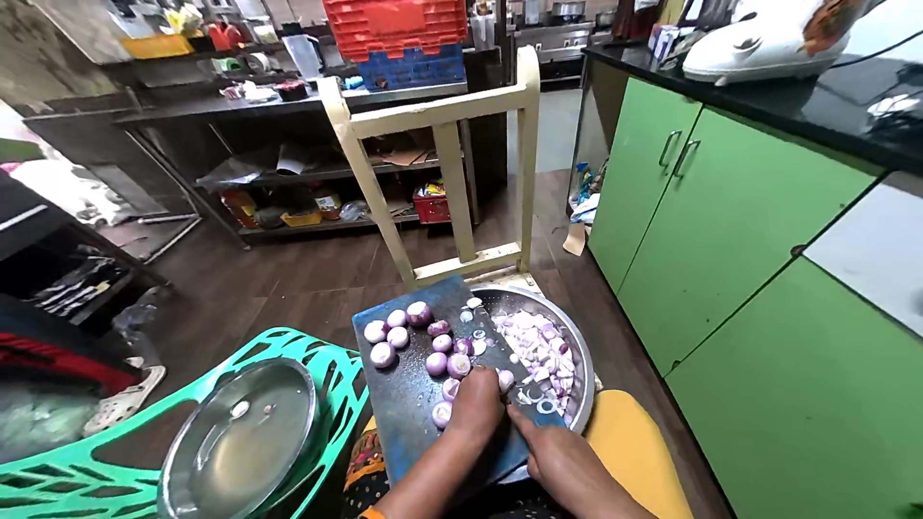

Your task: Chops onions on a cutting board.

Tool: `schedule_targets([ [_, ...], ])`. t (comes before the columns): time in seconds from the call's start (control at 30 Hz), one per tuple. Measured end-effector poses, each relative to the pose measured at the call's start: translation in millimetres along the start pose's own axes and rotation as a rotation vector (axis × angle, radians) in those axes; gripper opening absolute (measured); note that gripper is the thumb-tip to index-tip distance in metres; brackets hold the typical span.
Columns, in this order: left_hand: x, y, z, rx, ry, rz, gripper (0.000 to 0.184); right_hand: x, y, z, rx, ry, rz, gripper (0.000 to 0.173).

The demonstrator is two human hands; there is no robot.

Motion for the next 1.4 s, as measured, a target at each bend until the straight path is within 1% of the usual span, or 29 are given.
schedule_targets([
  [0.1, -1.5, -5.2, 1.9, -0.001, -0.017, 0.009, 0.019, -3.2, -24.7, -9.8, -0.005, 0.01, 0.07, 0.078],
  [0.17, -1.0, -3.7, 2.8, 0.001, -0.023, 0.001, 0.019, 6.6, -35.0, -11.3, 0.004, 0.045, 0.061, 0.077],
  [0.27, -4.9, -2.8, 3.1, -0.012, -0.04, -0.019, 0.018, 11.0, -22.3, -0.2, 0.024, 0.05, -0.015, 0.075],
  [0.37, -4.1, -2.1, 0.4, -0.016, -0.024, -0.024, 0.018, -0.1, -4.0, -1.7, -0.008, 0.0, 0.009, 0.077],
  [0.47, -2.9, -4.4, 1.5, -0.034, -0.025, -0.04, 0.019, -2.0, -23.7, -8.6, -0.013, 0.006, 0.074, 0.079],
  [0.53, -4.0, -3.3, 3.1, -0.032, -0.032, -0.032, 0.019, 3.0, -35.0, -11.0, 0.0, 0.042, 0.07, 0.076],
  [0.63, -7.0, -2.6, 3.6, -0.012, -0.033, -0.011, 0.018, 6.4, -23.9, -1.0, 0.027, 0.058, 0.009, 0.074],
  [0.73, -7.3, -2.1, 0.7, -0.006, -0.018, -0.005, 0.018, -3.0, -6.2, -2.8, 0.001, 0.023, 0.037, 0.076],
  [0.83, -5.2, -3.8, 0.2, -0.016, -0.031, 0.005, 0.022, -2.6, -24.0, -11.2, -0.006, 0.036, 0.069, 0.077],
  [0.9, -6.4, -3.0, 1.4, -0.021, -0.04, -0.011, 0.022, 6.2, -33.9, -12.3, 0.014, 0.061, 0.051, 0.074],
  [1.0, -10.4, -2.7, 0.9, -0.022, -0.035, -0.017, 0.02, 4.8, -20.0, -6.2, 0.039, 0.079, 0.002, 0.074],
  [1.1, -8.9, -1.3, -1.2, -0.027, -0.022, -0.028, 0.02, -4.7, -7.1, -9.0, 0.02, 0.07, 0.021, 0.076],
  [1.23, -9.6, -1.3, 2.7, -0.031, -0.044, -0.012, 0.02, -7.5, -36.7, -22.1, 0.016, 0.11, 0.045, 0.076],
  [1.3, 0.5, -2.4, 9.9, -0.034, -0.109, -0.023, 0.02, -4.2, -46.7, -24.3, 0.04, 0.154, 0.035, 0.076],
  [1.4, 46.4, -13.9, 32.8, -0.005, -0.223, -0.143, 0.019, -5.2, -39.8, -18.3, 0.09, 0.189, 0.022, 0.075],
])
Point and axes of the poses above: each hand's wrist, its own y-axis towards the middle knuckle, its own x-axis out of the back of the hand, z = x × y, the point moved 9 cm from there along y, towards the middle knuckle
